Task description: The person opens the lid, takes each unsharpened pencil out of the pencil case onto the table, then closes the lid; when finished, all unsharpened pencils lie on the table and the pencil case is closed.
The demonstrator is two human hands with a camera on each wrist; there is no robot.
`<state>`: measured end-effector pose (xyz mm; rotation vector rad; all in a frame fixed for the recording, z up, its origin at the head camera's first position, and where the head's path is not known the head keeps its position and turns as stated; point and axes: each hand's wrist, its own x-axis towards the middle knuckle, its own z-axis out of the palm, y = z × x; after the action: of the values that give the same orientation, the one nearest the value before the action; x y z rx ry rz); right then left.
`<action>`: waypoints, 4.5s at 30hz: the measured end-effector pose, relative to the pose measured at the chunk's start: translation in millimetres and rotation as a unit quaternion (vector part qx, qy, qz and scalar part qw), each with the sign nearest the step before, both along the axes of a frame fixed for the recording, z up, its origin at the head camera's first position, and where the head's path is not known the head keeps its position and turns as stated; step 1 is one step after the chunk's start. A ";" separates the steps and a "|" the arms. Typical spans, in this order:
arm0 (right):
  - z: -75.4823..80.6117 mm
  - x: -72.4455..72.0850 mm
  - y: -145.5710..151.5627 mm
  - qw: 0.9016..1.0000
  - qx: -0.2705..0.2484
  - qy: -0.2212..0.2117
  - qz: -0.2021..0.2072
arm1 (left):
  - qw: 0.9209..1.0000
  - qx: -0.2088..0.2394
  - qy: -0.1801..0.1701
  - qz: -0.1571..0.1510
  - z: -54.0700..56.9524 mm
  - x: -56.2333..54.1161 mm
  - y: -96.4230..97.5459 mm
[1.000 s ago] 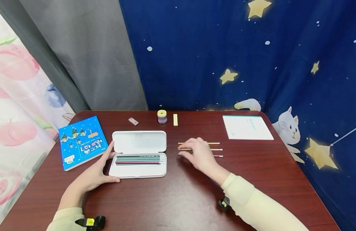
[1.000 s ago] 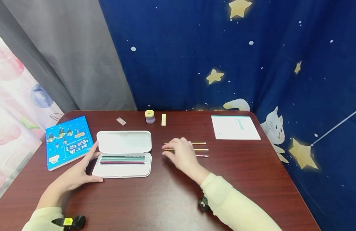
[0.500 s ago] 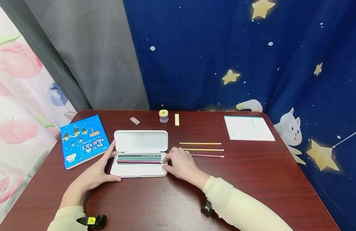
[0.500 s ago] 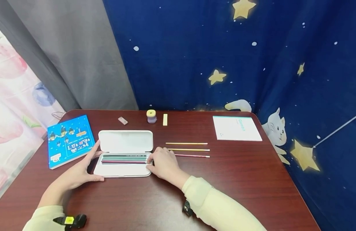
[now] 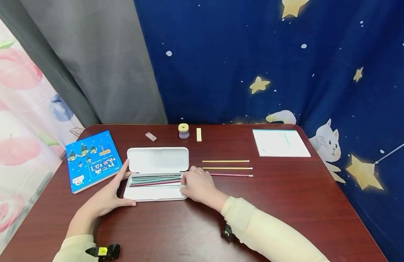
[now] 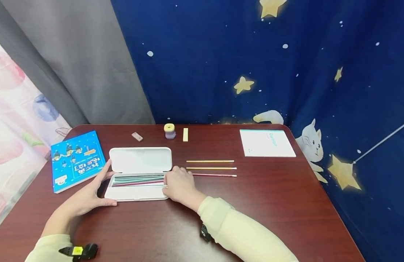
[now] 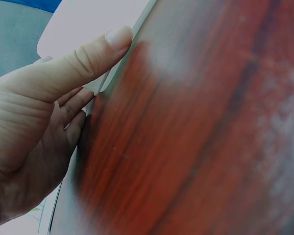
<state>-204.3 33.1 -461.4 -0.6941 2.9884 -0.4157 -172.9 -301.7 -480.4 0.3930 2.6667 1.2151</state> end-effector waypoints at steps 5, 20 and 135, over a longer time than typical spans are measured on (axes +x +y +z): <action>-3.0 -2.8 -2.7 1.000 0.000 -0.008 -0.002 | 1.000 0.003 -0.002 0.000 3.1 2.1 0.4; -3.5 -0.8 6.4 0.998 -0.051 0.024 0.043 | 1.000 -0.002 0.005 0.001 3.1 1.8 0.3; 26.4 -5.1 163.6 0.975 -0.168 0.135 -0.058 | 1.000 -0.011 0.002 0.000 2.5 0.6 -2.5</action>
<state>-209.3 196.7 -435.0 -0.6441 3.2609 -0.9204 -172.2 -304.2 -477.9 0.3907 2.6813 1.1844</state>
